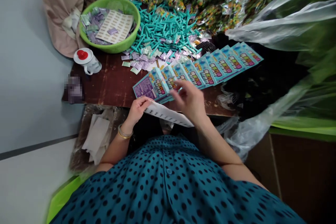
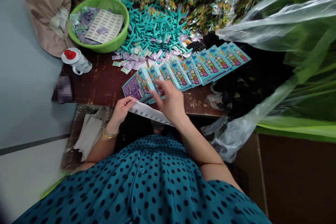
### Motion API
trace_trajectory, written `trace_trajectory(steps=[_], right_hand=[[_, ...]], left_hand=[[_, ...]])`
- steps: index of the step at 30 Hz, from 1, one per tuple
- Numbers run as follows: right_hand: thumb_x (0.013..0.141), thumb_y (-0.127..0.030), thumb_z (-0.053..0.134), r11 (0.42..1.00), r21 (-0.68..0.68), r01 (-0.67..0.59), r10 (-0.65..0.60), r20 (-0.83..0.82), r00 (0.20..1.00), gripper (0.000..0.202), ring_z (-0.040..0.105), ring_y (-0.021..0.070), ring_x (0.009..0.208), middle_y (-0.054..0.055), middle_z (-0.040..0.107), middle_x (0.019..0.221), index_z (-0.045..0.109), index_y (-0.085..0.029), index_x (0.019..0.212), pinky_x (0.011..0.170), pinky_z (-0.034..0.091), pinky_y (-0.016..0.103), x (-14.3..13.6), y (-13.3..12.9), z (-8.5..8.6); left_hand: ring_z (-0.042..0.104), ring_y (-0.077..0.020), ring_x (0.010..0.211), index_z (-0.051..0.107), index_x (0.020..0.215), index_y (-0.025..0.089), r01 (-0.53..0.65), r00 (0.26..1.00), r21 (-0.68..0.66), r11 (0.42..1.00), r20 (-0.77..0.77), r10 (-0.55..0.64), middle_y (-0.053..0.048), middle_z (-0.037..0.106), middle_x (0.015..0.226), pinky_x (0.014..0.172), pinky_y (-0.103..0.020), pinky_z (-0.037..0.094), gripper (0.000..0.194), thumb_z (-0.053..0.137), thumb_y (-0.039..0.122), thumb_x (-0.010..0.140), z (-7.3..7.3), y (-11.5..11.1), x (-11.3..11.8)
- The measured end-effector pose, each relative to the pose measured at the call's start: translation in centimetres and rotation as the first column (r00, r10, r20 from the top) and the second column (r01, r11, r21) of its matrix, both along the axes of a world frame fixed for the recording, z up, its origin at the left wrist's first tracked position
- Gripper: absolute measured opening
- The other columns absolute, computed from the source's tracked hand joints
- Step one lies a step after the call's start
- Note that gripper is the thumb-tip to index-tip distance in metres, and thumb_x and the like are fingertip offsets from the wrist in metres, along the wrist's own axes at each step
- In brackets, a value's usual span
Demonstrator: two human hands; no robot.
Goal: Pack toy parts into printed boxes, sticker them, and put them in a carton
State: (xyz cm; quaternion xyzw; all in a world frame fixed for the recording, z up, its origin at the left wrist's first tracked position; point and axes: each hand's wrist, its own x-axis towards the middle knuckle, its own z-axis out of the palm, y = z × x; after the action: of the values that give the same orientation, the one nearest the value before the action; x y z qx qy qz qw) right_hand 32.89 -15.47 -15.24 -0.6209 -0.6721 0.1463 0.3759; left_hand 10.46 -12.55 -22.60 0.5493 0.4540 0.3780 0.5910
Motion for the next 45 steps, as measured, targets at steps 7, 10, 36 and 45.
trace_trajectory(steps=[7,10,36,45], right_hand=[[0.096,-0.033,0.067,0.983,-0.140,-0.122,0.111,-0.089,0.990,0.015,0.072,0.0226,0.081,0.005,0.078,0.087,0.076,-0.023,0.090,0.076,0.053,0.034,0.5,-4.7,-1.8],[0.096,-0.035,0.068,0.991,-0.078,-0.106,0.098,-0.101,0.990,0.015,0.073,0.0237,0.087,0.005,0.080,0.094,0.077,-0.024,0.099,0.083,0.055,0.036,1.5,-5.1,-2.3],[0.097,-0.038,0.063,0.985,-0.039,-0.168,0.143,-0.354,0.924,0.022,0.073,0.0188,0.075,0.003,0.080,0.088,0.079,-0.023,0.092,0.072,0.058,0.029,3.8,-6.3,-2.8],[0.094,-0.036,0.066,0.988,-0.088,-0.128,0.084,-0.392,0.916,0.020,0.071,0.0178,0.072,0.003,0.079,0.084,0.079,-0.021,0.090,0.066,0.054,0.026,4.0,-6.2,-2.2]], left_hand=[[0.073,-0.0211,0.086,0.082,0.099,0.021,0.071,0.994,0.042,0.997,0.076,-0.074,-0.007,0.081,0.095,0.082,-0.032,0.055,0.029,0.076,0.046,0.085,2.1,-2.0,3.6],[0.071,-0.0193,0.079,0.081,0.091,0.019,0.087,0.994,0.049,0.995,0.056,-0.089,-0.006,0.080,0.088,0.075,-0.029,0.055,0.028,0.075,0.046,0.085,2.2,-2.8,5.1],[0.070,-0.0176,0.080,0.078,0.094,0.019,0.071,0.997,0.153,0.986,-0.046,-0.065,-0.005,0.078,0.089,0.073,-0.027,0.054,0.029,0.070,0.047,0.089,4.6,-4.5,7.6],[0.068,-0.0155,0.070,0.077,0.090,0.018,0.105,0.994,0.102,0.989,0.001,-0.106,-0.004,0.076,0.081,0.066,-0.026,0.053,0.027,0.074,0.044,0.086,4.1,-4.5,7.8]])
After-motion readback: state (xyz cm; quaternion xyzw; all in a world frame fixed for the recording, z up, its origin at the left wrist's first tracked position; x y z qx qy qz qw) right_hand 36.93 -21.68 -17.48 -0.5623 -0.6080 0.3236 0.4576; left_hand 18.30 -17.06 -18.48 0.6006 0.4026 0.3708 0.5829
